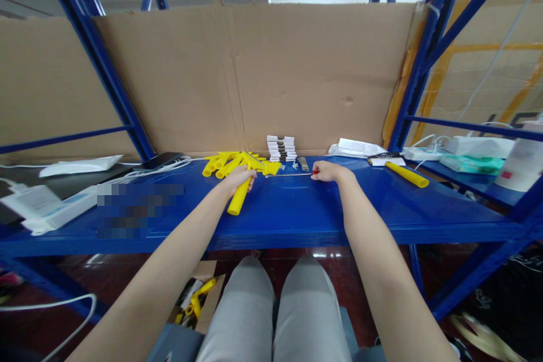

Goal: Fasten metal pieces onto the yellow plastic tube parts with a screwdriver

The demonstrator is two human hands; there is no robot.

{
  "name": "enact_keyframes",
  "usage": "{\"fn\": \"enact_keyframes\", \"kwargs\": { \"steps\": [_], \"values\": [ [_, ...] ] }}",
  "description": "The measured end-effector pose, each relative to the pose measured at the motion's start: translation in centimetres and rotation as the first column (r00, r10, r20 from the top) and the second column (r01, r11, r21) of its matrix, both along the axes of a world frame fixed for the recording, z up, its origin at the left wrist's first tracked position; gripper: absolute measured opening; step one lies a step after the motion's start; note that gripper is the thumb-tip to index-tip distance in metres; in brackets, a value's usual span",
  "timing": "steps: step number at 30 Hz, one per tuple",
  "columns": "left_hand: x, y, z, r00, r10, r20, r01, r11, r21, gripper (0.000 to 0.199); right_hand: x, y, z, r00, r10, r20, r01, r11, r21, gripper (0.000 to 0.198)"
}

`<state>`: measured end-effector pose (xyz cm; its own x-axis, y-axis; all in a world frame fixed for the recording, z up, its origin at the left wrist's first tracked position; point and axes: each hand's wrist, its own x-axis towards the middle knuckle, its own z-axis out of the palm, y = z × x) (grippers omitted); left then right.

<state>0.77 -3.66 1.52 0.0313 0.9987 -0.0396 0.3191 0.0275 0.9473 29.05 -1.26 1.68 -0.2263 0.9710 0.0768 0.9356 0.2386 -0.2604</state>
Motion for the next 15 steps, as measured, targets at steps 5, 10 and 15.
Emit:
{"fn": "enact_keyframes", "kwargs": {
  "steps": [5, 10, 15],
  "values": [
    [0.08, -0.18, 0.11, 1.000, -0.007, 0.013, 0.007, 1.000, -0.004, 0.016, -0.21, -0.04, 0.18, 0.999, 0.007, -0.033, -0.005, 0.998, 0.058, 0.014],
    [0.20, -0.49, 0.21, 0.999, -0.042, -0.008, 0.042, 0.999, -0.002, 0.016, -0.71, -0.18, 0.30, 0.999, 0.003, -0.033, -0.001, 0.998, 0.059, 0.013],
    [0.15, -0.68, 0.02, 0.995, -0.094, -0.029, 0.095, 0.995, 0.016, 0.014, -0.81, -0.31, 0.37, 1.000, -0.024, -0.020, 0.025, 0.998, 0.052, 0.013]
  ]
}}
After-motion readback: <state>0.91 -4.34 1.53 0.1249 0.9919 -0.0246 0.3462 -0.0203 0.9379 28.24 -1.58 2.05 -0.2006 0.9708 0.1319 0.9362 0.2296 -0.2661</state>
